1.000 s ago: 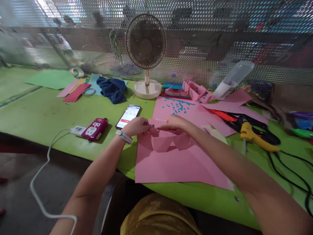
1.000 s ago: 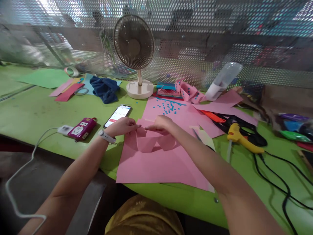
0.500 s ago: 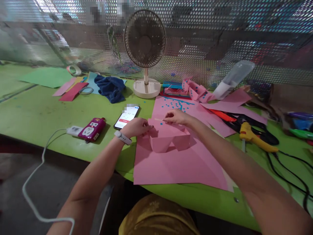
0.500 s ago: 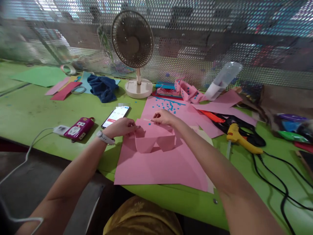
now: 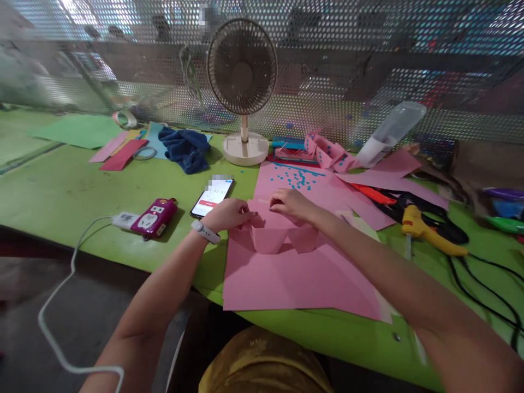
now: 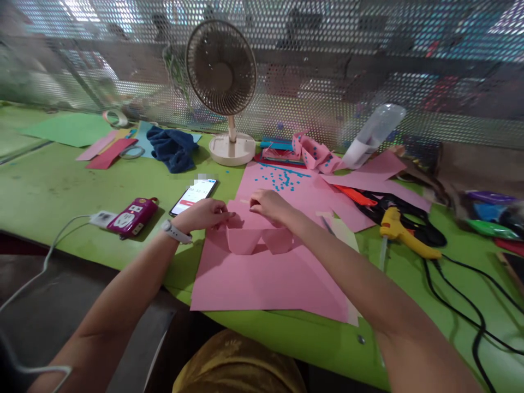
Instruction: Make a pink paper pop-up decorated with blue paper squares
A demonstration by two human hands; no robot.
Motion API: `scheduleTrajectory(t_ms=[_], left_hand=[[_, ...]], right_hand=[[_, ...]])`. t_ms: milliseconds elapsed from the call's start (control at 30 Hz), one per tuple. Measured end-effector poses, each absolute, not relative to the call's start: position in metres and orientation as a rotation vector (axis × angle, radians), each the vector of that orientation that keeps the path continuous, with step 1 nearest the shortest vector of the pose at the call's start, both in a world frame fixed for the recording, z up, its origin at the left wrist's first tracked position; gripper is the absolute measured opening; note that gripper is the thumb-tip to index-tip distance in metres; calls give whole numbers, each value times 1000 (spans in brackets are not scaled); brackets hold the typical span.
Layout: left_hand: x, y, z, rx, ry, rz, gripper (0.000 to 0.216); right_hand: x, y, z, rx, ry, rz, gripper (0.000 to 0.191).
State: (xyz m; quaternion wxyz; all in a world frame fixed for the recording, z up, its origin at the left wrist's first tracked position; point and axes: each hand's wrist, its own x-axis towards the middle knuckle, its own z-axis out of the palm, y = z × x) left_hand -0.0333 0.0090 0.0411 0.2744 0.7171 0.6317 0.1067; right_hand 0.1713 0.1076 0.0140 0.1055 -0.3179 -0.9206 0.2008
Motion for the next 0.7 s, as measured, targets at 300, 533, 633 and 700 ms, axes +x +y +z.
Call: scheduleTrajectory(t_ms=[300, 533, 633, 700], left_hand=[[-33, 9, 43, 1957, 1704, 274, 37], [-29, 9, 45, 1990, 1683, 466, 30], [-27, 9, 43, 1909, 1505, 641, 29], [-27, 10, 41, 1829, 1364, 737, 32]], right_hand=[[167, 108, 17, -951, -2722, 577, 5], [171, 109, 21, -979, -2320, 1227, 19], [169, 103, 29, -916, -1987, 1587, 29], [167, 98, 35, -888, -1909, 1689, 33]])
